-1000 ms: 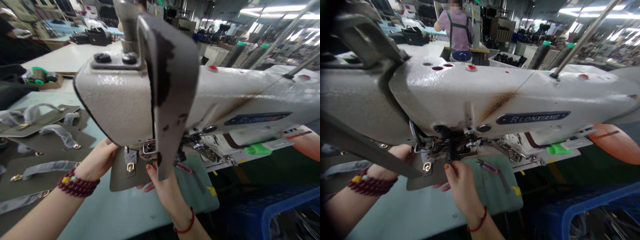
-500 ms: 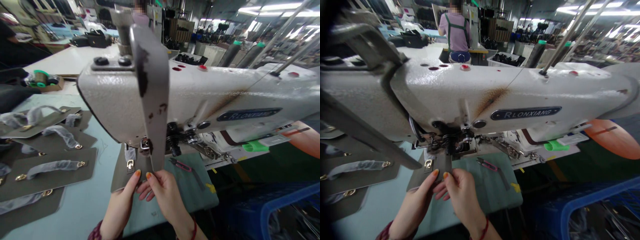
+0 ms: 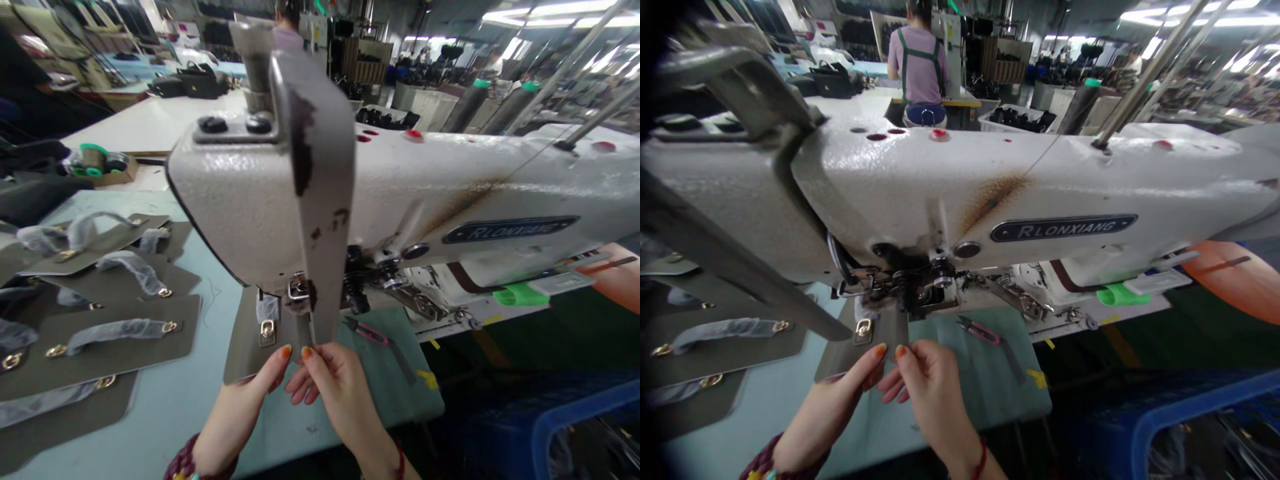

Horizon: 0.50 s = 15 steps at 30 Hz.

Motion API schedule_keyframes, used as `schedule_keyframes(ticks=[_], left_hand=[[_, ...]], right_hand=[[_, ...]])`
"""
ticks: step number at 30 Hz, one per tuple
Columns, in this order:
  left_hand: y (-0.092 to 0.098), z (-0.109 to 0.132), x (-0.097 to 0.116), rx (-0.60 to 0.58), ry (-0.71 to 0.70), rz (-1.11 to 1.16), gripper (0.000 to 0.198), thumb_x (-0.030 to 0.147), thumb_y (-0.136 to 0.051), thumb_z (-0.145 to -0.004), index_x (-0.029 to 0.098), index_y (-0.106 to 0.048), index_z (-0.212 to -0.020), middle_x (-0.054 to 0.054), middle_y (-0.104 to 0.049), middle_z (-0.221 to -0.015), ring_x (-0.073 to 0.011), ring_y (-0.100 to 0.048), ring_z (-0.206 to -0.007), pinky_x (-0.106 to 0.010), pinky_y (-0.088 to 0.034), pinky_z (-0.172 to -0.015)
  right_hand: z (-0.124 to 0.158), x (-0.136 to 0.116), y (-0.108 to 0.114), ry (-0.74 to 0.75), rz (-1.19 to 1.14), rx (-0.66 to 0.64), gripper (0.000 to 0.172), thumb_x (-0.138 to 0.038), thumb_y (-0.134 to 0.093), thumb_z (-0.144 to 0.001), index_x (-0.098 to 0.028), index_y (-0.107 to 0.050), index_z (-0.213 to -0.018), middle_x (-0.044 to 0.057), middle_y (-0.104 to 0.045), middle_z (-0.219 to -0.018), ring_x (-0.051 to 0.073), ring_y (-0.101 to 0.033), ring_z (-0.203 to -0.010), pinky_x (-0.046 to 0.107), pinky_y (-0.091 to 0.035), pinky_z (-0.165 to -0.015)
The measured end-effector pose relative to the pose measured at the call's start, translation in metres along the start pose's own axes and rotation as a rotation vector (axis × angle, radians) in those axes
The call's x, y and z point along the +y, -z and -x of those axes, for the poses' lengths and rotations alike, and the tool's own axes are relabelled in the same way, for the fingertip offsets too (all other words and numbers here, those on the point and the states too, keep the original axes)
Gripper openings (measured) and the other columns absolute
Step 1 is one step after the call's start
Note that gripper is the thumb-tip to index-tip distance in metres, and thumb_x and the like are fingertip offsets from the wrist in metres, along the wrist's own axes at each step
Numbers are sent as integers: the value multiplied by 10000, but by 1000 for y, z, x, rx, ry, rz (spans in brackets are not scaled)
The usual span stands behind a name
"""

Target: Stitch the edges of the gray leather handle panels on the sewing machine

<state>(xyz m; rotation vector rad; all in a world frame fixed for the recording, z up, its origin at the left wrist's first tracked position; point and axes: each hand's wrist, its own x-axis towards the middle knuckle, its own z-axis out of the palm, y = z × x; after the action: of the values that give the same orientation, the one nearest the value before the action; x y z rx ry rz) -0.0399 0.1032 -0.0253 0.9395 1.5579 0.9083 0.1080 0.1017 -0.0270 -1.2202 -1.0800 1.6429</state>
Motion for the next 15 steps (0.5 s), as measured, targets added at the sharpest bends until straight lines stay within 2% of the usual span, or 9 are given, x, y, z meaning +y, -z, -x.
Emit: schedule_keyframes(ticks=[6, 10, 15], left_hand=[[-2, -2, 6, -14, 4, 10, 466, 607, -677, -705, 183, -539, -572, 14, -479, -562, -133, -404, -549, -258, -396, -531], [-1, -8, 9, -17, 20, 10, 470, 604, -688, -695, 180, -548, -545, 11, -494, -560, -129, -403, -553, -252, -402, -544], [0, -20, 5, 55, 43, 16, 494, 620, -709, -664, 178, -549, -512, 9, -499, -525, -145, -436, -559, -262, -402, -537]], right_hand=[[-5, -2, -2, -1, 13, 20, 487, -559, -493, -931, -130, -611, -733, 50, -682, -571, 118, -647, -480, 158, -440, -467], [-12, -5, -3, 12, 1, 37, 485, -559, -493, -927, -132, -613, -731, 55, -693, -594, 113, -644, -478, 158, -449, -470], [-22, -6, -4, 38, 19, 62, 489, -560, -505, -922, -131, -630, -724, 55, -696, -602, 120, -656, -503, 164, -469, -482]])
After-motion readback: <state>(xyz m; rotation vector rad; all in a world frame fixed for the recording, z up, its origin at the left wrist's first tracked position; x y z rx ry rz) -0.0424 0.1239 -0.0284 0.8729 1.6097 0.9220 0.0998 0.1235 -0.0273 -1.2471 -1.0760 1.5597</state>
